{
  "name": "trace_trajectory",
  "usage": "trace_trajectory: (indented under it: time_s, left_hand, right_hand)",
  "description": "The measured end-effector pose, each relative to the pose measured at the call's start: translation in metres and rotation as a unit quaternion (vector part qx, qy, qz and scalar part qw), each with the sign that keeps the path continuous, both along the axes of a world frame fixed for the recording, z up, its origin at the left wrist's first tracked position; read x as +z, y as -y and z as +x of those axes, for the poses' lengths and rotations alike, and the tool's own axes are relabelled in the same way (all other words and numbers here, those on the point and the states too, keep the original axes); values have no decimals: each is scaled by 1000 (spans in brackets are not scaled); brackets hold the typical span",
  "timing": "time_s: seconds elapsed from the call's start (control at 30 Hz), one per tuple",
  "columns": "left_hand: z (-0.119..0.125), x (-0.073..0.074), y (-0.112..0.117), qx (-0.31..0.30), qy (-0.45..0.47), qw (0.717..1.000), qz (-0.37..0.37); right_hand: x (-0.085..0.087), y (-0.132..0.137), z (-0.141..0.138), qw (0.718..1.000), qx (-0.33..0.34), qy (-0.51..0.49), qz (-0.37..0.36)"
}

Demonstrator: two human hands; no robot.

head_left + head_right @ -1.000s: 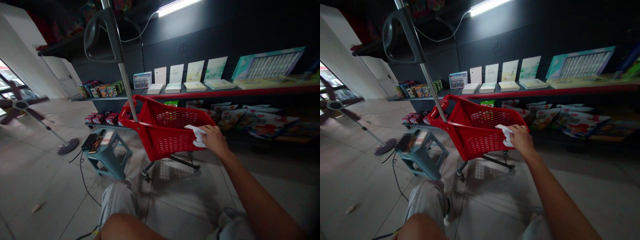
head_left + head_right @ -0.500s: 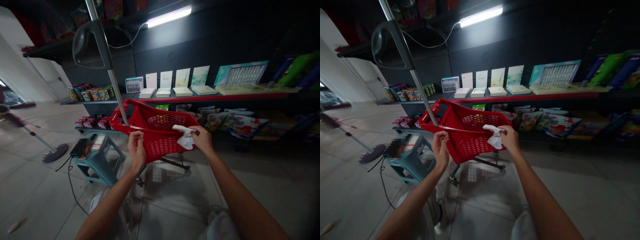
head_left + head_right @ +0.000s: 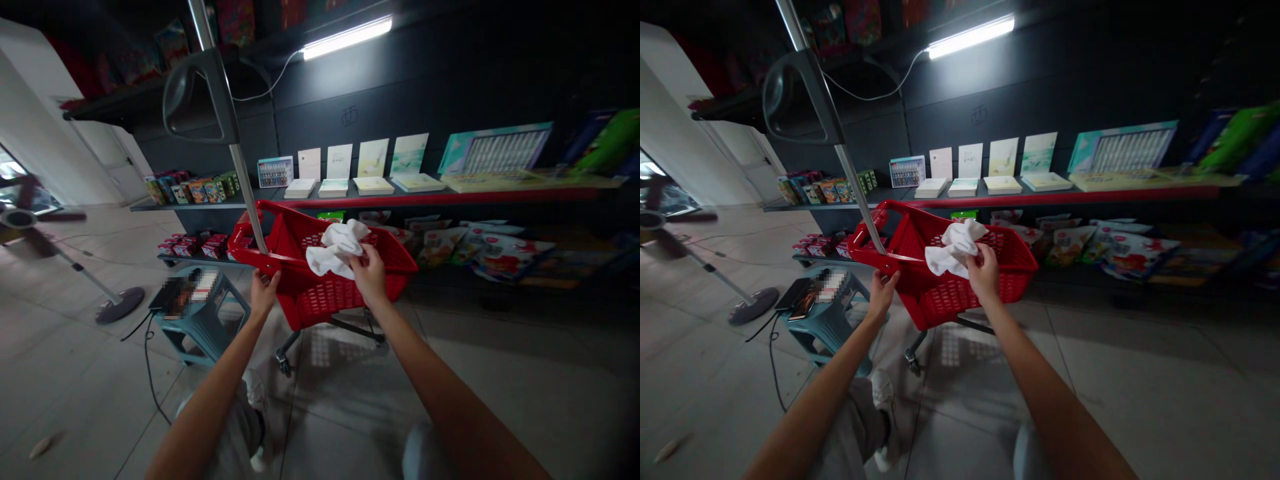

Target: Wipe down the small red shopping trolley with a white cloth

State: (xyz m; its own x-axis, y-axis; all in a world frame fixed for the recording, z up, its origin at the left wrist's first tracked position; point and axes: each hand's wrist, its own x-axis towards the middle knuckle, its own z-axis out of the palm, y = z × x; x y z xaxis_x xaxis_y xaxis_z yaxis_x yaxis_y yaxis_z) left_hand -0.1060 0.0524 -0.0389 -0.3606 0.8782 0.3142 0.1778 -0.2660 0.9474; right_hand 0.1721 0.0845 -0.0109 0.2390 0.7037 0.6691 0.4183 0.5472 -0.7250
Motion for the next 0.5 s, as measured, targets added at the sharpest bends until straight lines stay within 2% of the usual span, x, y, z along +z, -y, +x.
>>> trace_trajectory:
  time_s: [0.07, 0.13, 0.23, 0.37, 0.5]
  left_hand:
    - [1, -3, -3, -21, 7, 1000, -1]
    - [3, -5, -5, -20, 6, 1000, 8]
    - [6, -8, -8, -24, -11, 999, 26]
    - [7, -15, -11, -17, -88, 996, 18]
    - [7, -18, -14, 10, -141, 990, 1]
  right_hand:
    - [5, 6, -23, 998, 24, 48, 27]
    - [8, 14, -44, 991, 79, 96, 45]
    - [11, 20, -65, 976, 133, 165, 45]
    - [12, 19, -68, 969, 137, 204, 24]
    - [9, 15, -51, 967, 117, 225, 3]
